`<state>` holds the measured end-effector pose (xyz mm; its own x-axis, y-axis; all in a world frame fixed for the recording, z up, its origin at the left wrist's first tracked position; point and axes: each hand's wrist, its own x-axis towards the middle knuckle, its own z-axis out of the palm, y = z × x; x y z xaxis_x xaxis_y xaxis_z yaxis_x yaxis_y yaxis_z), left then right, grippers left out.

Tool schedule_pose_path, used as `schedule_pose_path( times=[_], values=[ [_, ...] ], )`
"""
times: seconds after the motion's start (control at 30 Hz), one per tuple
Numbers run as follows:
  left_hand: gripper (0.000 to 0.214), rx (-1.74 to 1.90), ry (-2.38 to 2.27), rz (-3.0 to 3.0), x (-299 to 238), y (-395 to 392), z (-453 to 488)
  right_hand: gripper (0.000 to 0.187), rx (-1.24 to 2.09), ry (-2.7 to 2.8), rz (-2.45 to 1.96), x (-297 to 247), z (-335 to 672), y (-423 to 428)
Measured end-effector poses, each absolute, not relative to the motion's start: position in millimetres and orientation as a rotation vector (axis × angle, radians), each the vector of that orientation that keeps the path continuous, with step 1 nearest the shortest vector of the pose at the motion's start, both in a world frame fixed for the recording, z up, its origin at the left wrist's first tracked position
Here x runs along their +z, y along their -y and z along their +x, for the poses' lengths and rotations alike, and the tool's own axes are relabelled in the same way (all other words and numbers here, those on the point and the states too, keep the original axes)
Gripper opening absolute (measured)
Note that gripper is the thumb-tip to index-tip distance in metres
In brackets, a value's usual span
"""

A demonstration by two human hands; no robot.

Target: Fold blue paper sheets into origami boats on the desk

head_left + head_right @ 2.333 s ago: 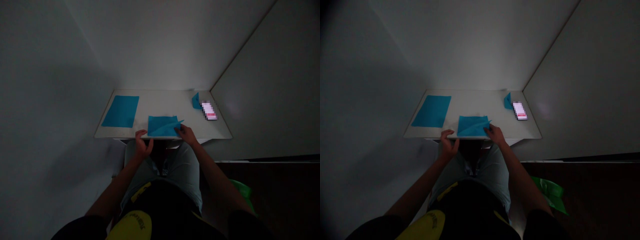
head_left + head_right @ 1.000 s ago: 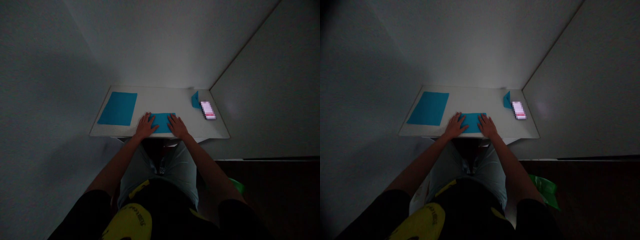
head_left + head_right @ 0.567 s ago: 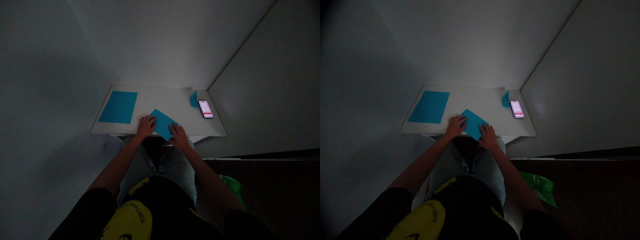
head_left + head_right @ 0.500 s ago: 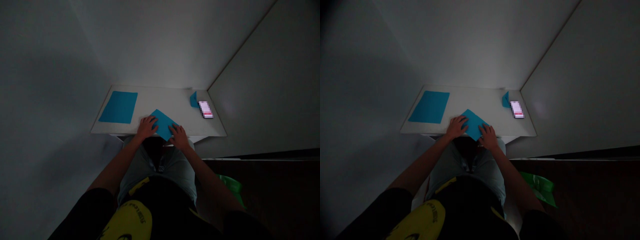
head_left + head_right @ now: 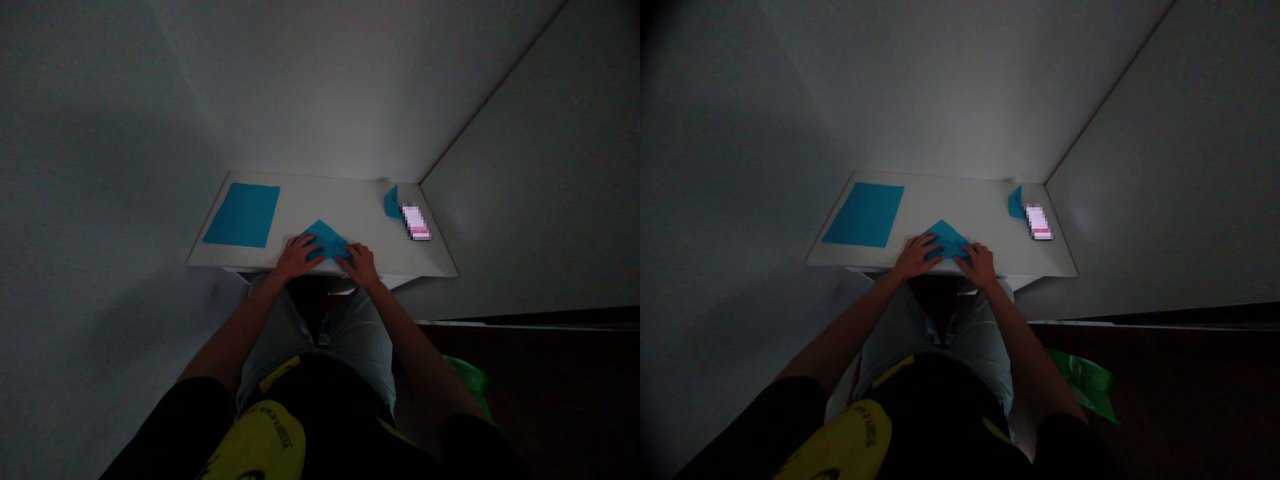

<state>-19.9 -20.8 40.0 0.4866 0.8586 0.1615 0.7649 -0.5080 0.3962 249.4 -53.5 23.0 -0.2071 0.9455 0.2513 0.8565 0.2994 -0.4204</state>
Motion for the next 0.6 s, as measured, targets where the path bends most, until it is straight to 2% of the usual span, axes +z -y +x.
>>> schedule_pose_path(
  times=[0.13,0.3,0.5,0.6],
  values=[
    [0.031,0.538,-1.352,2.461,44,22,-22,0.041,0.322,2.319,-1.368,21,259,61],
    [0.027,0.572,-1.337,2.425,44,23,-23,0.049,0.290,2.381,-1.364,19,264,68],
    [0.017,0.662,-1.267,2.301,37,15,-21,0.036,0.329,2.158,-1.475,16,258,64],
    [0.019,0.714,-1.265,2.273,32,13,-21,0.041,0.422,1.993,-1.504,18,256,58]
  ],
)
